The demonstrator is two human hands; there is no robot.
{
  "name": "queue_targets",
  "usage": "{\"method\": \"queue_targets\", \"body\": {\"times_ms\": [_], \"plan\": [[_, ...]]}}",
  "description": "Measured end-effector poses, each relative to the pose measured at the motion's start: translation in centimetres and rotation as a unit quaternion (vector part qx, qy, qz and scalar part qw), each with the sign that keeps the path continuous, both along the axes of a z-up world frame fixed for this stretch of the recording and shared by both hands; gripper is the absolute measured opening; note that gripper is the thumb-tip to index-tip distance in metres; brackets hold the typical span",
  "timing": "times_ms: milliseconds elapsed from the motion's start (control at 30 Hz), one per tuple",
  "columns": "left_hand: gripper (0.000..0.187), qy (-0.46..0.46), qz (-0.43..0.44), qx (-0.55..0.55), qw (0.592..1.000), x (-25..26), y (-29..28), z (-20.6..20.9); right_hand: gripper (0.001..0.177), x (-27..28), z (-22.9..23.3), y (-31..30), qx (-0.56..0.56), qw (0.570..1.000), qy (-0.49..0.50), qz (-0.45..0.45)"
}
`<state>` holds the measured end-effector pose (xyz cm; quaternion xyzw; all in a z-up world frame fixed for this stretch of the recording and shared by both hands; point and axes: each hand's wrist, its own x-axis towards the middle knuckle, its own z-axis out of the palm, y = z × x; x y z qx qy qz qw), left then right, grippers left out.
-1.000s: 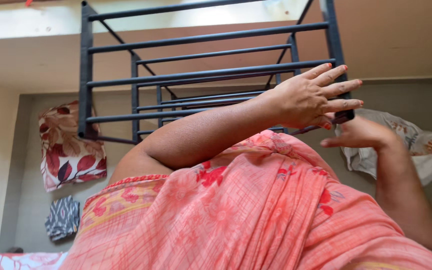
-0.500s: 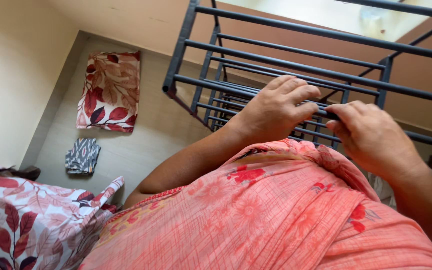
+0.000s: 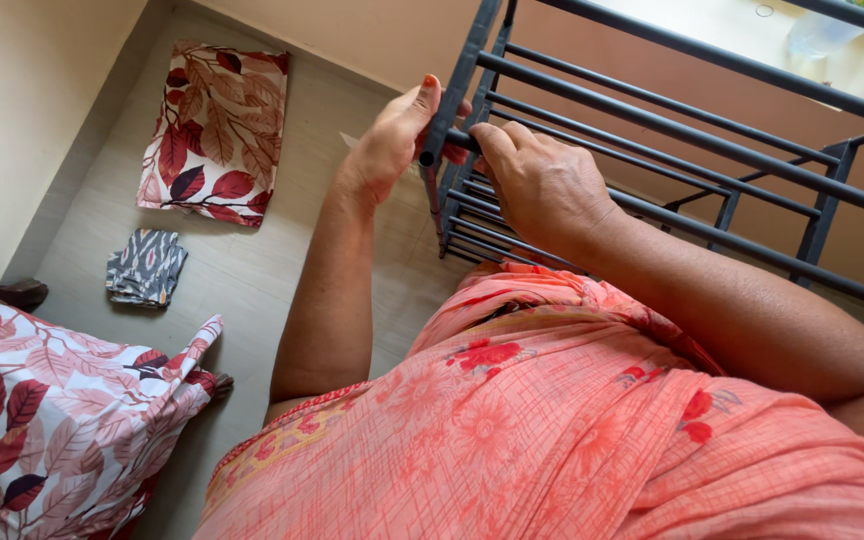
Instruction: The person assembles a metal drying rack by inserting horizontal bars into vertical supports and securing them with small black clips. The person repeatedly adjusts the rack's position and tightens the clips to ensure stability.
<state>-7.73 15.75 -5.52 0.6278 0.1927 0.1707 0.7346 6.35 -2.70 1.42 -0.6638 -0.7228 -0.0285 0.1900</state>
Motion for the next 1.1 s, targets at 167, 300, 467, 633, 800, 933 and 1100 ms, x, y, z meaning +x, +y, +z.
{"method": "queue_targets", "body": {"times_ms": [167, 300, 467, 633, 800, 933, 1100], "plan": [[0.054, -0.098, 0.038, -0.153, 0.983, 1.2, -2.9, -3.9, 0.018, -1.2, -0.6, 1.6, -0.03, 0.998, 0.001, -0.053], [0.046, -0.129, 0.016, -0.196, 0.972, 1.8, -2.9, -4.8, 0.02, -1.2, -0.6, 1.9, -0.072, 0.994, -0.006, -0.078], [0.044, -0.143, -0.013, -0.179, 0.973, 1.6, -3.2, -3.5, 0.02, 0.5, -1.0, 3.0, -0.178, 0.977, 0.1, -0.065], [0.044, -0.142, -0.023, -0.173, 0.974, 1.9, -3.1, -3.2, 0.036, 3.5, -2.0, 5.4, -0.358, 0.788, 0.492, -0.09], [0.044, -0.138, -0.003, -0.144, 0.98, 1.4, -2.8, -3.4, 0.04, 3.3, -2.9, 6.2, -0.352, 0.771, 0.525, -0.076], [0.042, -0.086, 0.018, -0.093, 0.992, 0.0, -1.9, -3.5, 0.032, 0.6, -2.1, 4.6, -0.173, 0.966, 0.178, -0.07], [0.038, 0.001, 0.018, -0.014, 1.0, -1.7, -0.1, -0.6, 0.044, 1.8, 0.8, -4.6, 0.024, 0.995, 0.093, -0.03]]}}
